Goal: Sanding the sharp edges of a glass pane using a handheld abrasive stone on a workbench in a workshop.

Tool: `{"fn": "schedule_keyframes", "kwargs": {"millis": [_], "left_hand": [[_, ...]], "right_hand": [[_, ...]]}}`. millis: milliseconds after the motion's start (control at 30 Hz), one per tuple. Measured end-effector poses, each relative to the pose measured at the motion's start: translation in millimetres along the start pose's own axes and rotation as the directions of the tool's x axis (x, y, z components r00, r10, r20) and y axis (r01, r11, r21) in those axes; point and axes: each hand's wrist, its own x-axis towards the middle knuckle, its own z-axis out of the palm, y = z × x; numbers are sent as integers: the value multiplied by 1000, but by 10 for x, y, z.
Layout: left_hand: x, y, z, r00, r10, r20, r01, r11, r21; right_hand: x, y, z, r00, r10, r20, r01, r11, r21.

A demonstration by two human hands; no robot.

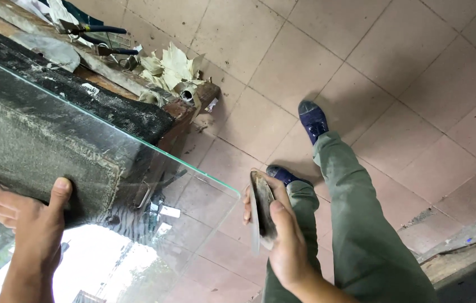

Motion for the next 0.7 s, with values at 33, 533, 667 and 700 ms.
{"fn": "schedule_keyframes", "kwargs": {"millis": [33, 533, 667, 700], "left_hand": [[-51, 83, -5, 1000, -4, 1, 4, 1000, -4], [-80, 264, -17, 997, -81, -16, 81, 996, 26], [-217, 145, -16, 996, -86, 25, 84, 995, 50], [-126, 199, -26, 998, -58, 24, 57, 998, 40]], "right_hand": [[-1, 48, 46, 1000, 1, 2, -1, 1000, -5], [235, 110, 748, 949, -41, -312, 80, 991, 111], [312, 11, 567, 916, 26, -401, 9, 996, 84], [486, -55, 594, 957, -4, -288, 18, 999, 45]]}}
